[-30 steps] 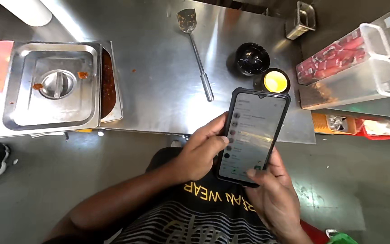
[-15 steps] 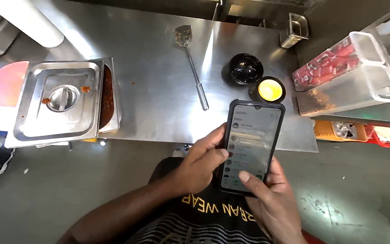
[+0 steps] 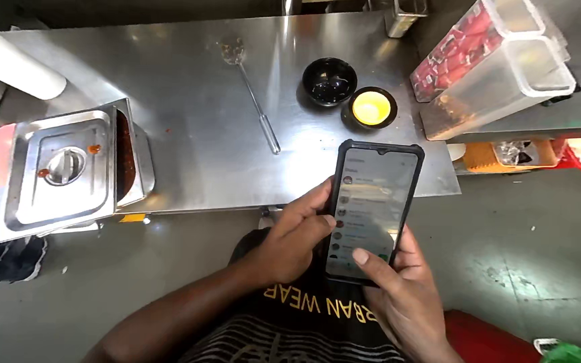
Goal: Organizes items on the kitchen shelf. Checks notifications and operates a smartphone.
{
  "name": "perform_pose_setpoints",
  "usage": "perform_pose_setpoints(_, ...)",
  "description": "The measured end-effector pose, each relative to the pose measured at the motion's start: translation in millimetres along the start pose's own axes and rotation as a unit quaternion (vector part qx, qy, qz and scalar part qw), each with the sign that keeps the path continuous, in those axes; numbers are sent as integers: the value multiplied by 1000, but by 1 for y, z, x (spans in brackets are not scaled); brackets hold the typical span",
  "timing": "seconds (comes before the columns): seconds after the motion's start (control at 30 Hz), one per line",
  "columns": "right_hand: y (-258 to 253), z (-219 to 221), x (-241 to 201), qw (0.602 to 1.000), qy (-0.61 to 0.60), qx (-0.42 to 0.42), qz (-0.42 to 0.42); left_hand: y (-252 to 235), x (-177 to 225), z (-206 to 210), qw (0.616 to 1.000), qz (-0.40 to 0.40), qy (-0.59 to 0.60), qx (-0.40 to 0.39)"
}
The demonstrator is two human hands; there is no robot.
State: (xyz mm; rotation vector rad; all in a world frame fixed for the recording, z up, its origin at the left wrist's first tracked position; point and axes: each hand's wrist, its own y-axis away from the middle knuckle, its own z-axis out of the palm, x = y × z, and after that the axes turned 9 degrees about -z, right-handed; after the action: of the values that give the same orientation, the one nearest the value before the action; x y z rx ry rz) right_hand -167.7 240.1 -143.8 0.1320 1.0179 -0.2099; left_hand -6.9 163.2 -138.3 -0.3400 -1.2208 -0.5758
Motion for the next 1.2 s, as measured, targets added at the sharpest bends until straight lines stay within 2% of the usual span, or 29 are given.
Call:
perform_pose_setpoints(0.1,0,-14,-6,1000,-1,11,1,-12,10,25,997,-30,-33,58)
perform_pose_setpoints(0.2,-1,-30,-9,999,-41,17,8,-13,-7,27,1000,-16,-10,6)
perform_pose_setpoints(0.33,-6,-53,-14,989,-147,-21,13,-17,-14,41,999,-35,-13,-3)
perform_pose_setpoints(0.43,-10,-66,-15,984,-174,-37,10,-16,-20,50,997,-63,-33,-13)
perform_pose_setpoints(0.57,-15,-77,-21,989,-144,-29,28,-11,-23,61,987,-139,-51,-64)
perform_pose_setpoints(0.7,-20,-85,-28,996,-73,-19,52,-12,-27,72,981,-154,-59,-98)
perform_pose_setpoints(0.83,-24,-95,-27,993,-83,-57,69,-11,-30,84,984,-149,-80,-50)
perform_pose_setpoints(0.97,-30,-100,-25,983,-120,-115,78,-10,-31,92,977,-153,-143,32)
perform_pose_setpoints(1.2,-34,-99,-23,979,-143,-116,88,-10,-34,96,975,-129,-167,76)
